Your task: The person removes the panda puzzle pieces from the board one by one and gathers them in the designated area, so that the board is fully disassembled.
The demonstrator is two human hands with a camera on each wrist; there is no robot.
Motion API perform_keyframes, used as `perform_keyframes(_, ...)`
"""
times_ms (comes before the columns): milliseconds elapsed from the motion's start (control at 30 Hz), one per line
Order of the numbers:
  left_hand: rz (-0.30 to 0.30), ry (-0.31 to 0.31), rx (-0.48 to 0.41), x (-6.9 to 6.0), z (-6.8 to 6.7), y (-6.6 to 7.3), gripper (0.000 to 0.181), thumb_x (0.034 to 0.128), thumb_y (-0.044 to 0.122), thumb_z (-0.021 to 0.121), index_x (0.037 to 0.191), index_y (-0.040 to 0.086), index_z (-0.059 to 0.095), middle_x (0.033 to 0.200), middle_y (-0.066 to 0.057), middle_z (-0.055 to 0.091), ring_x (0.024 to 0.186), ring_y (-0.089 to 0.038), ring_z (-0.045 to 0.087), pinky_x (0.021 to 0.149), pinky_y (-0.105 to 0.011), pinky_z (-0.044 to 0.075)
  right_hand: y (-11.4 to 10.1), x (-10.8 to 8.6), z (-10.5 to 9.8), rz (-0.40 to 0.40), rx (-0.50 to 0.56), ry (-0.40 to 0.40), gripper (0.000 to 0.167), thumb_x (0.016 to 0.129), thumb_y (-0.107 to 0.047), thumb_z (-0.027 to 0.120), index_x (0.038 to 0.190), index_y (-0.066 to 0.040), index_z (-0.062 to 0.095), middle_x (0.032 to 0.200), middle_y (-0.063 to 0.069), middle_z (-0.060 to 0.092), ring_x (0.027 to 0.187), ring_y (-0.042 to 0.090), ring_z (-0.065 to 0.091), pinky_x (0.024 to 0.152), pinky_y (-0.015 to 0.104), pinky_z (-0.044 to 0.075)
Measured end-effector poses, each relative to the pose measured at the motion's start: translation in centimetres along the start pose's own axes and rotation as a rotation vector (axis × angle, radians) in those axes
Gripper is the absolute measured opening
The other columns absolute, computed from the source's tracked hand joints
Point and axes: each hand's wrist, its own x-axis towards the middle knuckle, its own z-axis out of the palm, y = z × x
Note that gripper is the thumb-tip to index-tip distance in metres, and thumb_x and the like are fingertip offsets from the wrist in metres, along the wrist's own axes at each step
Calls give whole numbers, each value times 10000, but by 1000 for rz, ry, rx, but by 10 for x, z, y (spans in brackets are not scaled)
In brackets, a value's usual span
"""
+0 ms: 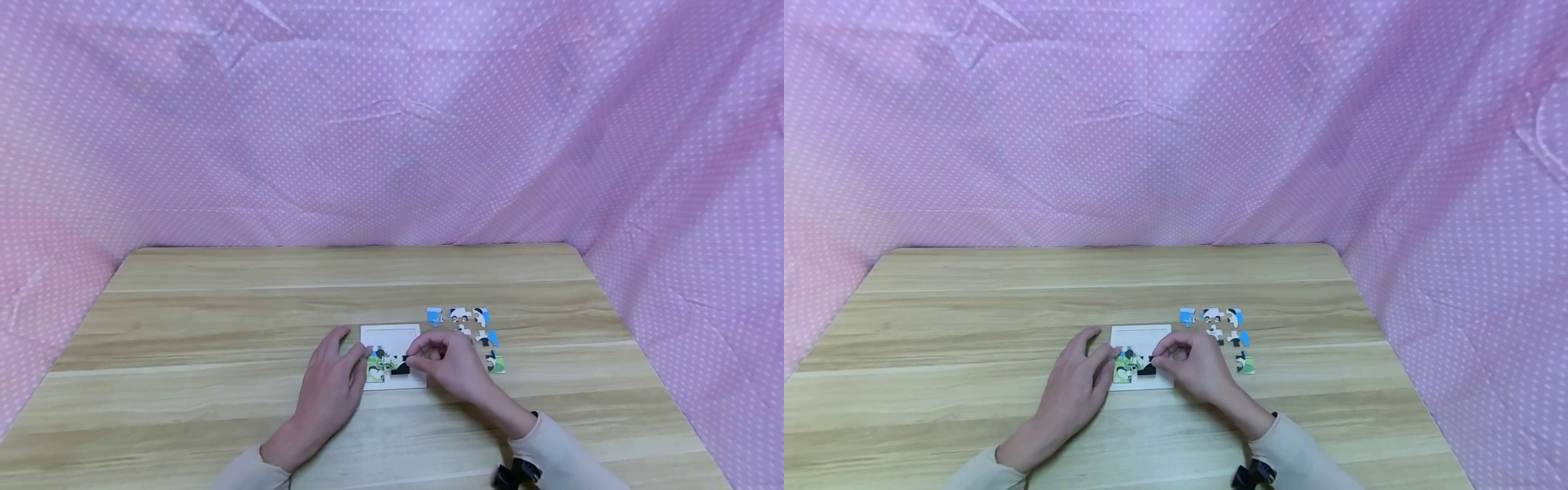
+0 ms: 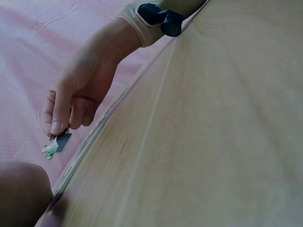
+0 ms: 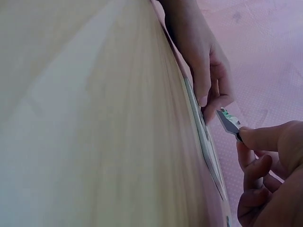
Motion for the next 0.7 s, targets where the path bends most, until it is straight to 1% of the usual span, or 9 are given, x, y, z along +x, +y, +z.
perform_keyframes(167,7,10,-6,-1,1,-1,147,1015,85,736,1119,118,835,1455,-297,623,1422,-460,574,1159,-654,489,-1,-3,-8,-12,-6,16,108,918,-79,910,940,-164,847,877,-53,745,713,114,580,614,199,442)
perform_keyframes(300,8,9,-8,-1,1,-1,150,1014,82,741,1126,117,834,1460,-292,619,1429,-454,569,1159,-647,489,1,-6,-14,-32,13,22,115,913,-46,903,936,-142,844,901,-20,763,666,95,541,585,185,406)
perform_keyframes(433,6,3,-9,-1,0,-1,157,1016,81,740,1136,114,835,1462,-291,617,1433,-452,566,1161,-647,488,2,-9,-19,8,20,22,123,911,-35,904,937,-140,845,924,-4,760,645,86,512,570,180,384)
perform_keyframes(567,6,3,-9,-1,0,-1,159,1016,86,739,1138,117,836,1461,-291,617,1433,-452,565,1162,-650,486,2,-11,-26,54,17,30,115,908,-31,900,938,-126,843,837,-5,718,635,77,492,566,178,376)
perform_keyframes(700,9,8,-13,-1,0,0,167,1018,89,734,1143,117,840,1457,-296,619,1423,-458,572,1154,-658,489,3,-14,-33,66,1,46,108,904,-33,897,951,-111,841,811,-5,712,654,89,506,574,191,394)
